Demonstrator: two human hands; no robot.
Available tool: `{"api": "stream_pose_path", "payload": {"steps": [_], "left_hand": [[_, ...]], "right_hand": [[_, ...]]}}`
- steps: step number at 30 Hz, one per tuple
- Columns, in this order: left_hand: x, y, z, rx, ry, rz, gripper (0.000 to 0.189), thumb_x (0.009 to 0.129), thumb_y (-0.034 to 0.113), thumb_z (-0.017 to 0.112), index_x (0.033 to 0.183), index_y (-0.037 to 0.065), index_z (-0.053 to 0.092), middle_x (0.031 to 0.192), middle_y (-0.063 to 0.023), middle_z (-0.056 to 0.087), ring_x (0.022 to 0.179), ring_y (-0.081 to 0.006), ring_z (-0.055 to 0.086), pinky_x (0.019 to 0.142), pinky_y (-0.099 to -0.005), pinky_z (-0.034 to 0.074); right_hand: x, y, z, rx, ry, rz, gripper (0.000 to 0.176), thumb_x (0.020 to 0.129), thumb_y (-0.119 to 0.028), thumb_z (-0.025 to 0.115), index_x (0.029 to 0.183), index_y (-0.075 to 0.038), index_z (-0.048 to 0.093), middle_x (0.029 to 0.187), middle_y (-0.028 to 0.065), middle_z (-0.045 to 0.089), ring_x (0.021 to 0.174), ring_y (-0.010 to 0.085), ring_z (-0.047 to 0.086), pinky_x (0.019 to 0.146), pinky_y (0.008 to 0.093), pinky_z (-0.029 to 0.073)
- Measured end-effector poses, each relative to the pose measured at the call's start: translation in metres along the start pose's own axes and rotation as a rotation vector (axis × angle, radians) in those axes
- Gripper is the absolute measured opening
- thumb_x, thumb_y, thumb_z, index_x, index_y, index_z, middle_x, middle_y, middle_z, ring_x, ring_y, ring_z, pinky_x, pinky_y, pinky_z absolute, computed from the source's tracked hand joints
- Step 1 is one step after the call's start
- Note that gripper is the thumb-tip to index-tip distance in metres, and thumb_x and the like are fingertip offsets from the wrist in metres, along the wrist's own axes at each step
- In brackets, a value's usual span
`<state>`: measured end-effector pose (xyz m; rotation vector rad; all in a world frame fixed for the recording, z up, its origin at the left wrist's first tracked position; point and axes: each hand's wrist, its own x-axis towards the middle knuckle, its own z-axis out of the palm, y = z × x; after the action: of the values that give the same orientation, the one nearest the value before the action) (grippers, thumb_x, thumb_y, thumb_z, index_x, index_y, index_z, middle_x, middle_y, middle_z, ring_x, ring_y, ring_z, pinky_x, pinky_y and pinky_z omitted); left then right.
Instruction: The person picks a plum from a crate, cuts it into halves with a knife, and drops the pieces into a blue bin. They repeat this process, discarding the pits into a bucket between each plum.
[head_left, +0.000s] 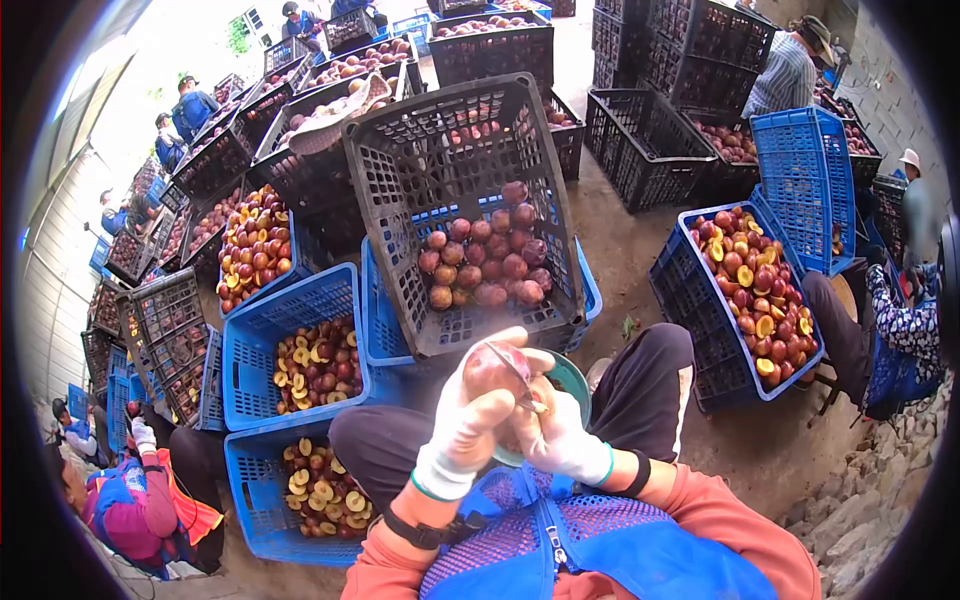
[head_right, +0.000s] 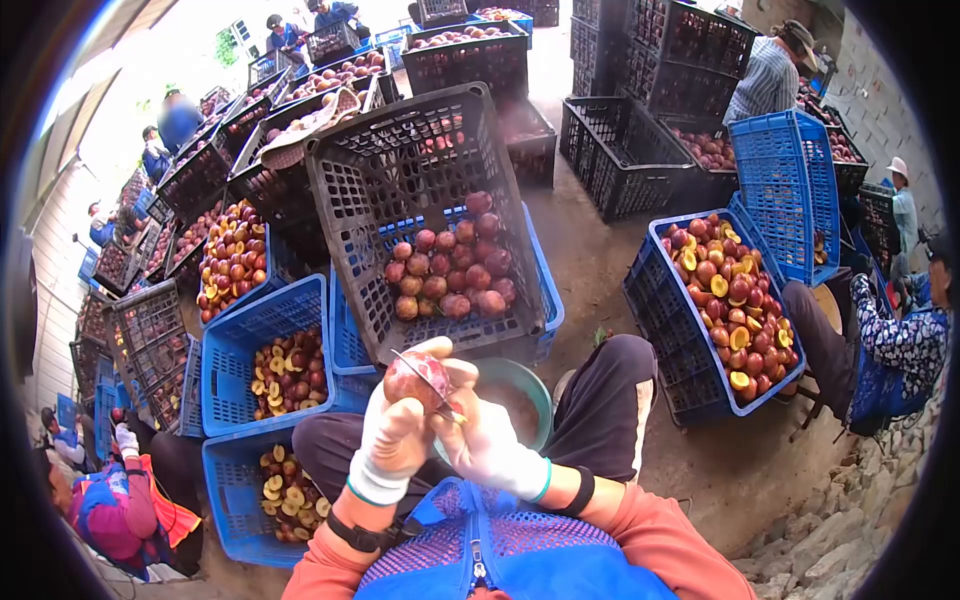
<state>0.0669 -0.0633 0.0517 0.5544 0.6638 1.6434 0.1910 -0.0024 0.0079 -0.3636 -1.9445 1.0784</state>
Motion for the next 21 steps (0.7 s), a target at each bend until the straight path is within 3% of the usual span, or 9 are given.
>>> {"api": "stream_pose_path", "payload": {"steps": [1, 6, 9, 10, 13, 15, 17, 19, 21], "left_hand": [[0.001, -0.004, 0.001, -0.048, 0.004, 0.019, 0.064, 0.083, 0.017, 0.076, 0.136, -0.001, 0.044, 0.121, -0.0192, 0.062, 0.102, -0.0232, 0.064, 0.091, -0.0349, 0.052], [0.007, 0.008, 0.003, 0.206, -0.059, 0.033, 0.058, 0.079, 0.005, 0.075, 0.130, 0.000, 0.048, 0.121, -0.0183, 0.063, 0.102, -0.0207, 0.063, 0.091, -0.0340, 0.052], [0.009, 0.015, 0.009, 0.271, -0.071, -0.018, 0.071, 0.073, 0.019, 0.085, 0.131, 0.000, 0.049, 0.120, -0.0218, 0.064, 0.110, -0.0257, 0.064, 0.094, -0.0359, 0.051], [0.009, 0.013, 0.007, 0.263, -0.076, -0.010, 0.071, 0.073, 0.017, 0.086, 0.131, 0.000, 0.049, 0.121, -0.0212, 0.064, 0.110, -0.0257, 0.064, 0.094, -0.0358, 0.051], [0.011, 0.013, 0.005, 0.251, -0.114, -0.024, 0.067, 0.073, 0.010, 0.084, 0.130, 0.000, 0.049, 0.120, -0.0193, 0.064, 0.110, -0.0245, 0.063, 0.094, -0.0350, 0.052], [0.015, 0.022, 0.004, 0.442, -0.107, -0.025, 0.064, 0.073, 0.004, 0.081, 0.129, 0.001, 0.049, 0.120, -0.0181, 0.064, 0.110, -0.0236, 0.063, 0.093, -0.0345, 0.052], [0.014, 0.025, 0.007, 0.567, -0.071, -0.024, 0.062, 0.073, -0.001, 0.078, 0.128, 0.001, 0.049, 0.119, -0.0175, 0.064, 0.108, -0.0230, 0.064, 0.092, -0.0341, 0.053], [0.014, 0.026, 0.016, 0.634, -0.016, -0.013, 0.061, 0.073, -0.005, 0.076, 0.128, 0.002, 0.049, 0.119, -0.0175, 0.064, 0.106, -0.0226, 0.064, 0.091, -0.0339, 0.053], [0.015, 0.021, 0.027, 0.291, 0.069, -0.017, 0.058, 0.074, -0.003, 0.076, 0.126, 0.001, 0.050, 0.114, -0.0188, 0.066, 0.099, -0.0226, 0.066, 0.086, -0.0342, 0.055]], "right_hand": [[0.003, -0.001, 0.001, -0.010, 0.037, -0.043, 0.024, 0.098, -0.016, 0.057, 0.116, 0.000, 0.053, 0.080, 0.0155, 0.064, 0.070, 0.0363, 0.066, 0.061, 0.0396, 0.051], [0.000, -0.002, -0.007, -0.021, -0.009, -0.021, 0.031, 0.095, -0.010, 0.057, 0.123, 0.003, 0.052, 0.093, 0.0179, 0.067, 0.074, 0.0372, 0.068, 0.062, 0.0395, 0.054], [-0.005, 0.012, -0.003, 0.032, 0.017, -0.069, 0.033, 0.094, -0.009, 0.057, 0.125, 0.003, 0.051, 0.093, 0.0178, 0.067, 0.075, 0.0372, 0.069, 0.063, 0.0393, 0.054], [-0.010, 0.010, -0.006, 0.111, -0.042, 0.101, 0.037, 0.097, -0.021, 0.055, 0.125, 0.003, 0.054, 0.109, 0.0155, 0.066, 0.097, 0.0287, 0.068, 0.082, 0.0342, 0.054], [-0.017, 0.022, -0.009, 0.122, -0.136, 0.133, 0.042, 0.098, -0.024, 0.055, 0.130, 0.003, 0.051, 0.115, 0.0181, 0.064, 0.105, 0.0288, 0.065, 0.087, 0.0340, 0.052], [-0.016, 0.030, 0.002, 0.122, -0.046, 0.101, 0.039, 0.095, -0.016, 0.057, 0.129, 0.002, 0.050, 0.103, 0.0179, 0.066, 0.087, 0.0342, 0.068, 0.072, 0.0378, 0.054], [-0.018, 0.029, 0.008, 0.152, 0.004, 0.113, 0.038, 0.094, -0.012, 0.058, 0.129, 0.002, 0.049, 0.097, 0.0179, 0.067, 0.078, 0.0367, 0.069, 0.065, 0.0395, 0.055], [-0.014, 0.023, 0.007, 0.166, 0.005, 0.147, 0.039, 0.096, -0.013, 0.058, 0.130, 0.002, 0.048, 0.097, 0.0184, 0.067, 0.078, 0.0363, 0.070, 0.065, 0.0393, 0.055], [0.002, -0.003, -0.003, 0.096, -0.027, 0.165, 0.039, 0.097, -0.015, 0.057, 0.132, 0.002, 0.046, 0.096, 0.0190, 0.067, 0.078, 0.0362, 0.070, 0.065, 0.0393, 0.055]]}}
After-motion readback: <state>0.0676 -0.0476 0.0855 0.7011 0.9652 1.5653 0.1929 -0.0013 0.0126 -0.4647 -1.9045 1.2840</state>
